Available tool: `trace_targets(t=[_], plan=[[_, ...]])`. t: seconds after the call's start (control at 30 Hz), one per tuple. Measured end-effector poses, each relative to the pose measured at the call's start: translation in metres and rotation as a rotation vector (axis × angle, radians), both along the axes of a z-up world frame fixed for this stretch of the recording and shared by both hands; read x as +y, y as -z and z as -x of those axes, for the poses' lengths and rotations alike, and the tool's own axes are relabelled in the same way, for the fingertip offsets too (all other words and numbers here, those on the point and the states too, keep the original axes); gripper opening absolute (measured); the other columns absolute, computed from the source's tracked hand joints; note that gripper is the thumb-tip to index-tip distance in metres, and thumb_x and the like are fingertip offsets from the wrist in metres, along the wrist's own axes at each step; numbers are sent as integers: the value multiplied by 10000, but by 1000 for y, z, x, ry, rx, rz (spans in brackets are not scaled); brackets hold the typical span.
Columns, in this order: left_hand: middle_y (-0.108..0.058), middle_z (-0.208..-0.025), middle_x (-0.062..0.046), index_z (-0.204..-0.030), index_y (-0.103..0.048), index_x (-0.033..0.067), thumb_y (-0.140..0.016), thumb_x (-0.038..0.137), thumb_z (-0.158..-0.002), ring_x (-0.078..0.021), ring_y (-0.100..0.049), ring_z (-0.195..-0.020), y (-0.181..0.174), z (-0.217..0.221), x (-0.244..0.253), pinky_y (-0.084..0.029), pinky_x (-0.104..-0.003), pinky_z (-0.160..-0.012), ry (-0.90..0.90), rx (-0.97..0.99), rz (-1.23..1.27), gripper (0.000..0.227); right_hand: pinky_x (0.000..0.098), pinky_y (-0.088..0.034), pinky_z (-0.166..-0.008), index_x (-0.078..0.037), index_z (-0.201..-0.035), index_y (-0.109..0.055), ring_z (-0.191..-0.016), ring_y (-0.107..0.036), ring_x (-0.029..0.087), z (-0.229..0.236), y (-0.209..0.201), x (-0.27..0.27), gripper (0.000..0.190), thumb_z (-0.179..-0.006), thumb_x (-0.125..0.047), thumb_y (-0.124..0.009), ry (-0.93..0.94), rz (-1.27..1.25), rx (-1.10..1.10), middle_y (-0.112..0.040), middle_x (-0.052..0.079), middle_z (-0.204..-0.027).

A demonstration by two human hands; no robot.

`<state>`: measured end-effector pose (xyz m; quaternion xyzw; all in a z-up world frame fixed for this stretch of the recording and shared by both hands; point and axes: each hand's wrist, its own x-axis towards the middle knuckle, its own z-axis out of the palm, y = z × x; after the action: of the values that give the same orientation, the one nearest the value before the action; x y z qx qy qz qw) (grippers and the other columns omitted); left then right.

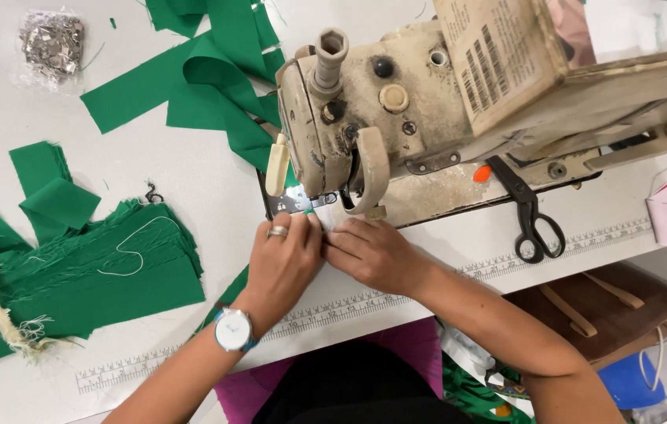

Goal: Sewing together multiple green fabric strips using an industrial sewing machine.

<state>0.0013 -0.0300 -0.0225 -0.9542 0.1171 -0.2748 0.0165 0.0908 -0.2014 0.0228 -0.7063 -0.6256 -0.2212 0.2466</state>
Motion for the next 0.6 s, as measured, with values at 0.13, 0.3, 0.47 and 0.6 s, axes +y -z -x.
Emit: trace_targets(t=[0.13, 0.3, 0.47, 0.6], plan=[[-537, -885, -125, -1140, -705, -17, -557, 145, -920, -323, -564, -824, -28, 3, 1, -435, -369, -683, 26, -1, 59, 311, 298, -520, -682, -138, -1004, -748, -878, -668, 201, 5, -1, -2, 79, -989, -162, -674, 35, 20, 23, -688, 41, -929], [-581, -1118, -146, -1271, -656, 6, -477, 261, -966, -342, -588, -1023, -31, -4, 9, -473, -413, -843, 65, 23, 191, 435, 308, -530, -748, -135, -1078, -743, -936, -676, 216, 6, 10, -1, 138, -966, -188, -681, 104, 9, 50, -712, 47, -1045], [-578, -1166, -139, -1261, -658, 18, -439, 329, -998, -338, -574, -1086, -29, -11, 19, -464, -437, -920, 61, 69, 220, 462, 346, -532, -834, -108, -1125, -725, -951, -668, 234, 1, 9, 5, 194, -960, -142, -629, 129, 24, 23, -707, 66, -1110], [-555, -1238, -148, -1304, -621, 14, -395, 449, -1019, -352, -539, -1122, -24, -12, 21, -422, -467, -1010, 36, 135, 230, 567, 375, -520, -894, -67, -1137, -720, -968, -674, 257, -2, 1, 8, 222, -952, -136, -618, 139, 22, 23, -706, 106, -1153]])
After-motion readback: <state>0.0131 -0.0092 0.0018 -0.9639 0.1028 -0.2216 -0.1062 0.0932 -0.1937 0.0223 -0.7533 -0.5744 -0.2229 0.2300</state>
